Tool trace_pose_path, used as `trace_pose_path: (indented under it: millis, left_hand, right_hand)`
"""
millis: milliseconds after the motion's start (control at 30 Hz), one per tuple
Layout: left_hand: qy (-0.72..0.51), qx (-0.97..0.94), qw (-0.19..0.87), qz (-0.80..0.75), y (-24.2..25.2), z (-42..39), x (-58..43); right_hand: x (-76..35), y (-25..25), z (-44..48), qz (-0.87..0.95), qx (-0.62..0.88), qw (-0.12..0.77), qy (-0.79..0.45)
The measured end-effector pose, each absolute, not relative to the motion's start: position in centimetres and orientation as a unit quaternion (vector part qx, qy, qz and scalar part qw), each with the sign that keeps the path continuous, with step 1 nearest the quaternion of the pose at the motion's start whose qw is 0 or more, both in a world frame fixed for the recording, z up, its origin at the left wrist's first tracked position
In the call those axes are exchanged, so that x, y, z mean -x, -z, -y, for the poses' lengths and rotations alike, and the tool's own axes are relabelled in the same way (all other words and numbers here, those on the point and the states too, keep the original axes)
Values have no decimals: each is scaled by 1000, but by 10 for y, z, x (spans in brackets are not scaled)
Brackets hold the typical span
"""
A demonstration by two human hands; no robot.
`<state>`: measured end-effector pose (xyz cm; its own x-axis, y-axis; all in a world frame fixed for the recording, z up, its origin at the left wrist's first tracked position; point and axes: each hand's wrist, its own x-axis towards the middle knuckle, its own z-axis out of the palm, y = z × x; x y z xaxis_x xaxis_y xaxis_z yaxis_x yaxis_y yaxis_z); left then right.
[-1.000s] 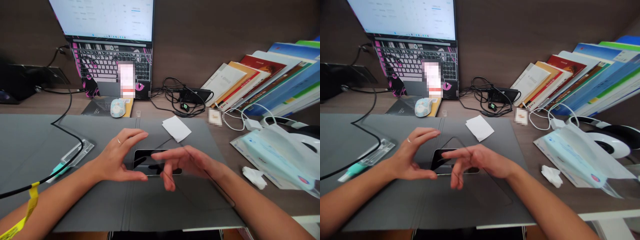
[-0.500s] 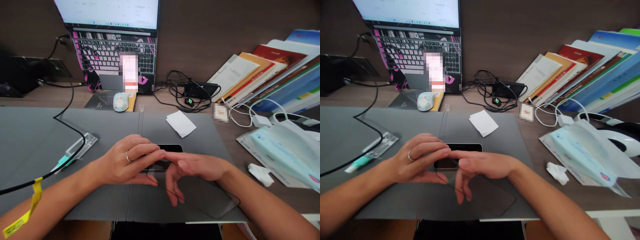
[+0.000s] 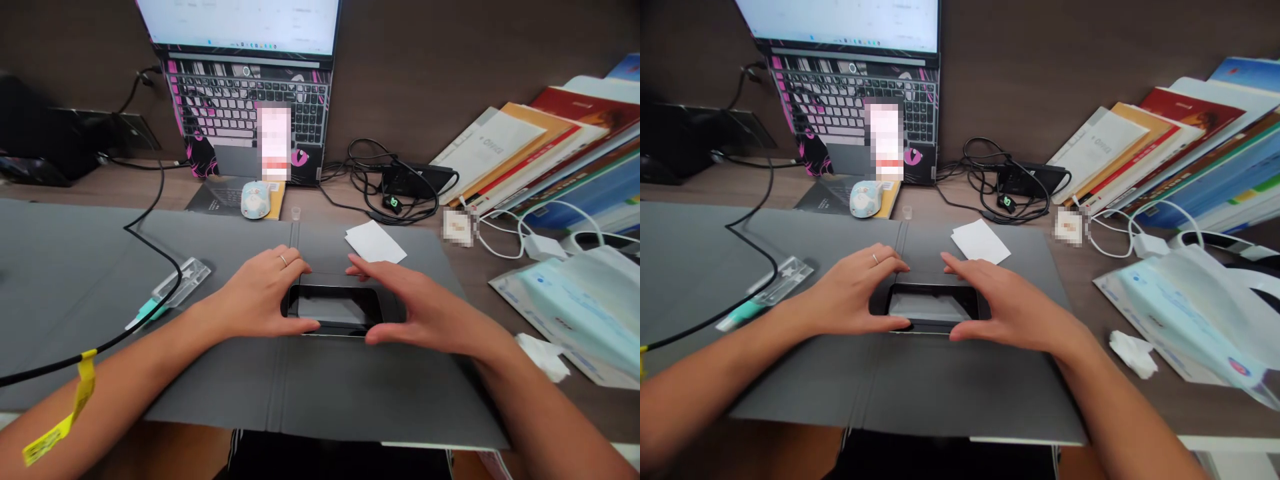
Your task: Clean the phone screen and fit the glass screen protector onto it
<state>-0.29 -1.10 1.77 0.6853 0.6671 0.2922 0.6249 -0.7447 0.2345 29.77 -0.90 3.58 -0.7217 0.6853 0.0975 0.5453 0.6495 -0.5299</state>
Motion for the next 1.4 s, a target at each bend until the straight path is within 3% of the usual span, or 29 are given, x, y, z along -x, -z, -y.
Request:
trace_pose_path:
  millis: [467,1400]
  left_hand:
    - [-47,-930,71,-358,-24,10,6]
    - [-69,-947,62,-307,-24,8,10]
  right_hand:
    - [-283,-27,15,951,268,83,-133]
    - [-279,-27,13,957,247,62,-139]
